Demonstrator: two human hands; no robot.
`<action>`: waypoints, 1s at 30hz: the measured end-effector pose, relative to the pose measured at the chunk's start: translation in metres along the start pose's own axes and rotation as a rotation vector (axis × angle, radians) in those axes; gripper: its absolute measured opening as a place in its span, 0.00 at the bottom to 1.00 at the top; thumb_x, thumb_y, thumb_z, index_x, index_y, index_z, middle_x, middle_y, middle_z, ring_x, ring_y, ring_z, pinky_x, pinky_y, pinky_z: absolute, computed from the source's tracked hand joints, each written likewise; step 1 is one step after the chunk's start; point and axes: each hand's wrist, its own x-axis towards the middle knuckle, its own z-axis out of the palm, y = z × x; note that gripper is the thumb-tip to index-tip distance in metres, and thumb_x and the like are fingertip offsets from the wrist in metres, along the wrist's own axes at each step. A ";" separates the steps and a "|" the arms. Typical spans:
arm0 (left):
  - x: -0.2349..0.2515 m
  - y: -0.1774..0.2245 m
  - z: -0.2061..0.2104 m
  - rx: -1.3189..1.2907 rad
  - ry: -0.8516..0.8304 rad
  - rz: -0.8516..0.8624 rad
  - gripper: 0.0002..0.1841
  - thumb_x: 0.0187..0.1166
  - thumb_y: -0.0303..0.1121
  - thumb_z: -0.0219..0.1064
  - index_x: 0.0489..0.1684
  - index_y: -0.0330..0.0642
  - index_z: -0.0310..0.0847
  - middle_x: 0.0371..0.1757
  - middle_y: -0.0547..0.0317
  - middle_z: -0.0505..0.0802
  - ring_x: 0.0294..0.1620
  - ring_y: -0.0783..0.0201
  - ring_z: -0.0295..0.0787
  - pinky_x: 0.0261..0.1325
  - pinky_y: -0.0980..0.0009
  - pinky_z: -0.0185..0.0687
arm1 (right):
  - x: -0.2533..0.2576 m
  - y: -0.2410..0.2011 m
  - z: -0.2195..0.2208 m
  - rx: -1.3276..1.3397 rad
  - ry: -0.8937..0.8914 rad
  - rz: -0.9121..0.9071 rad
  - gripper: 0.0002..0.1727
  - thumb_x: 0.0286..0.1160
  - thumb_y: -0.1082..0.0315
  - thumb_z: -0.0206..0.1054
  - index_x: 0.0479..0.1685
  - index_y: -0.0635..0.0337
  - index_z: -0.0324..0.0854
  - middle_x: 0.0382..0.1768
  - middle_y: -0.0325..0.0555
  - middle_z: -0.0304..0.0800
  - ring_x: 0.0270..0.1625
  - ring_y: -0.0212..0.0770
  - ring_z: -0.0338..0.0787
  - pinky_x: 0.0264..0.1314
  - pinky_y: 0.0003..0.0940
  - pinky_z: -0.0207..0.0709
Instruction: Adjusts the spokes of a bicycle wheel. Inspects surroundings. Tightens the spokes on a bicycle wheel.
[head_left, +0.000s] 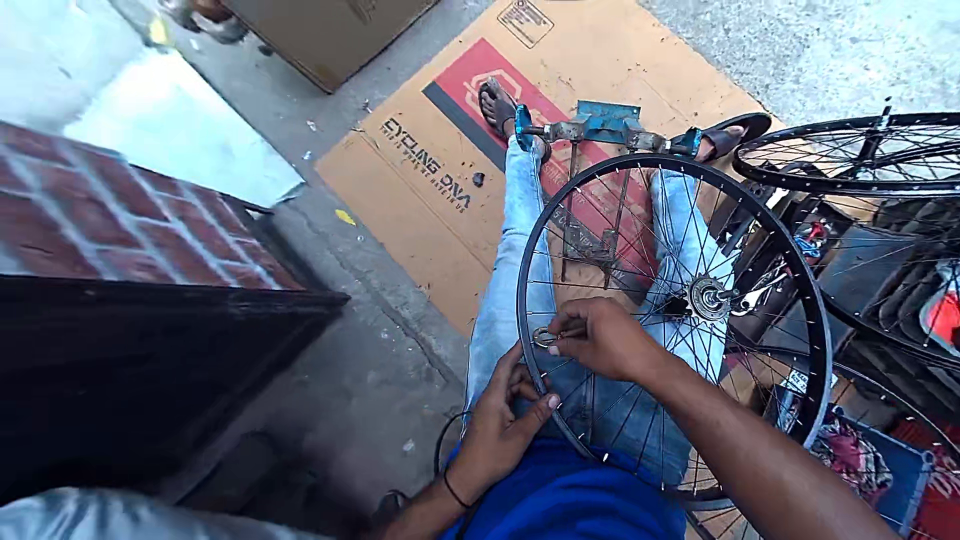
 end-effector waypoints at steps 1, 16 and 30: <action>0.000 -0.001 0.000 0.010 -0.001 0.002 0.44 0.74 0.41 0.76 0.91 0.45 0.54 0.49 0.59 0.94 0.44 0.60 0.93 0.49 0.65 0.93 | 0.002 -0.003 0.000 0.021 -0.009 0.043 0.14 0.72 0.66 0.80 0.55 0.54 0.89 0.46 0.40 0.98 0.42 0.35 0.97 0.51 0.42 0.93; 0.000 0.001 0.001 -0.007 -0.004 0.029 0.44 0.72 0.43 0.79 0.89 0.47 0.56 0.48 0.58 0.94 0.42 0.60 0.93 0.50 0.65 0.93 | 0.004 -0.004 0.016 -0.296 -0.099 -0.033 0.21 0.76 0.53 0.62 0.65 0.46 0.86 0.36 0.39 0.92 0.38 0.42 0.91 0.40 0.53 0.83; -0.005 0.002 0.006 0.017 -0.011 0.067 0.45 0.73 0.44 0.79 0.89 0.47 0.55 0.49 0.59 0.94 0.42 0.61 0.94 0.50 0.65 0.94 | -0.008 0.004 0.052 -0.492 0.491 -0.231 0.03 0.61 0.72 0.74 0.30 0.55 0.85 0.24 0.40 0.86 0.25 0.42 0.88 0.23 0.43 0.80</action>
